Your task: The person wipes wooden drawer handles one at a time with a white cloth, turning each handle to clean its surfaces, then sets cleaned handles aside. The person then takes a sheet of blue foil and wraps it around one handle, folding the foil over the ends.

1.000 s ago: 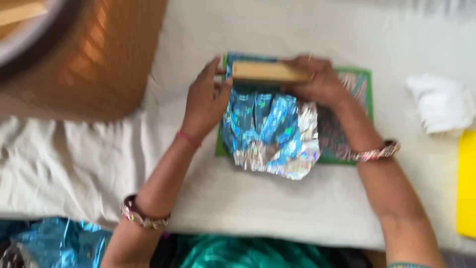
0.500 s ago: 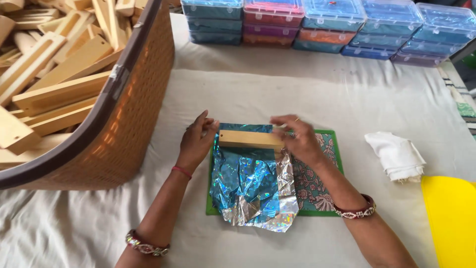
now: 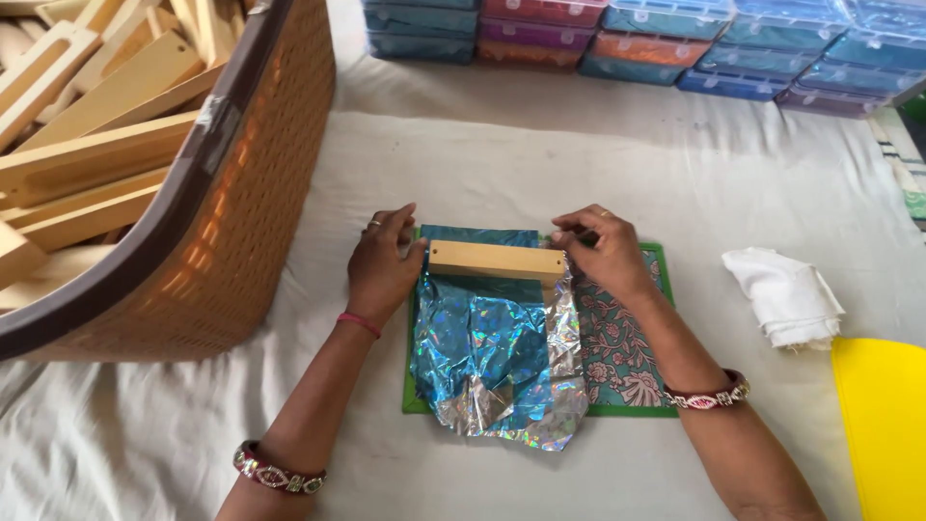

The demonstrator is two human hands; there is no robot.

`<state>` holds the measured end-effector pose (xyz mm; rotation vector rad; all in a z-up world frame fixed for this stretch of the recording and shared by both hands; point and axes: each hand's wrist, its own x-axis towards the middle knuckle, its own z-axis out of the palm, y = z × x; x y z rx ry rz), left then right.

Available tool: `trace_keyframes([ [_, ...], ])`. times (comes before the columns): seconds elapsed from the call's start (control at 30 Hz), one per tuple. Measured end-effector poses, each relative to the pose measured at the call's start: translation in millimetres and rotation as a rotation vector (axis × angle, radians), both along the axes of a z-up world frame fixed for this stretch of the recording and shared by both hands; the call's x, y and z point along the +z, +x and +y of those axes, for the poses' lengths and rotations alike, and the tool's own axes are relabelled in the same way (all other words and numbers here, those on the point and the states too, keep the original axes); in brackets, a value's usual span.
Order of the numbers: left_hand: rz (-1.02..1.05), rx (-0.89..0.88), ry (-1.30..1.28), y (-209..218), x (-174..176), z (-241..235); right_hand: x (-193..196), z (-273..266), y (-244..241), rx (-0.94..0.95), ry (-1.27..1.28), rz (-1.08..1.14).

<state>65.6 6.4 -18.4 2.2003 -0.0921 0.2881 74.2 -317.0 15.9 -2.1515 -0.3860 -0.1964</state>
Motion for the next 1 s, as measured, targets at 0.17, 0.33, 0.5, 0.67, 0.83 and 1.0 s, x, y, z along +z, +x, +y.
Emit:
trace_keyframes([
  [0.17, 0.025, -0.005, 0.076, 0.0, 13.9, 0.4, 12.9, -6.9, -0.8, -0.071, -0.201, 0.002],
  [0.33, -0.01, -0.001, 0.121, -0.8, 15.6, -1.8, 13.6, -5.8, -1.6, -0.069, -0.244, 0.201],
  [0.5, 0.038, 0.014, 0.098, 0.1, 13.9, -3.0, 10.3, -8.1, 0.5, -0.042, -0.318, 0.143],
  [0.67, 0.071, 0.009, 0.079, 2.5, 12.8, -2.7, 10.3, -9.1, 0.5, -0.048, -0.292, 0.165],
  [0.83, -0.14, -0.064, 0.028, 14.7, -15.7, 2.1, 0.2, -16.9, 5.3, -0.047, -0.243, 0.167],
  [1.0, -0.128, -0.011, 0.009, 6.2, 0.2, 5.5, -19.4, -23.4, 15.8, 0.064, 0.022, 0.253],
])
